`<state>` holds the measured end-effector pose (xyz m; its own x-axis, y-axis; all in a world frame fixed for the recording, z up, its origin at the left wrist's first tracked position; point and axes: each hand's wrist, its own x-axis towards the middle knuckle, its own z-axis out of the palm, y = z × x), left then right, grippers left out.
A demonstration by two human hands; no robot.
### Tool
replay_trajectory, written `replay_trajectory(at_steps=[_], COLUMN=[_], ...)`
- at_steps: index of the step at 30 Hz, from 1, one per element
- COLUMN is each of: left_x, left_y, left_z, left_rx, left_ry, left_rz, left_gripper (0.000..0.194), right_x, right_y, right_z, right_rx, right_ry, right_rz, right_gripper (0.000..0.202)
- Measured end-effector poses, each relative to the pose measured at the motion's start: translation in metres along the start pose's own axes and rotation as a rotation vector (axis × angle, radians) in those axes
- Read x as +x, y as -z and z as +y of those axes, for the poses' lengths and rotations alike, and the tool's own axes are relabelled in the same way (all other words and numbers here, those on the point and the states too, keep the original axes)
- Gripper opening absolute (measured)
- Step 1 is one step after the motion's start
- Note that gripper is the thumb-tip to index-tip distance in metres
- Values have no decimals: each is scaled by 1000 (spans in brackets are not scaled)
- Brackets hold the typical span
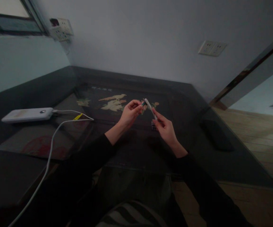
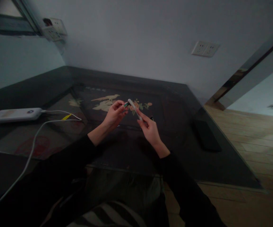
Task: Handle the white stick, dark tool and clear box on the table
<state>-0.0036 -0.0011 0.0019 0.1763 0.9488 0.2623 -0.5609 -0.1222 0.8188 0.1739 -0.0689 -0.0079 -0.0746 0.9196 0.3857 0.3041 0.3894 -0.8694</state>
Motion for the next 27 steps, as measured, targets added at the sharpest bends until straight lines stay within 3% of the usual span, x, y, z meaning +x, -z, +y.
replay_trajectory(at_steps=[5, 12, 27], left_x=[1, 0, -1], left_y=[1, -2, 0], left_z=[-1, 1, 0], left_rx=[-37, -29, 13], left_ry=[-15, -23, -5], left_rz=[-9, 10, -3], left_gripper=[41, 34, 32], right_x=[-2, -5, 1], right_y=[-2, -3, 2], right_z=[0, 5, 8], right_rx=[44, 157, 28], right_ry=[-14, -39, -30], right_rz=[-55, -154, -21], right_gripper=[52, 56, 55])
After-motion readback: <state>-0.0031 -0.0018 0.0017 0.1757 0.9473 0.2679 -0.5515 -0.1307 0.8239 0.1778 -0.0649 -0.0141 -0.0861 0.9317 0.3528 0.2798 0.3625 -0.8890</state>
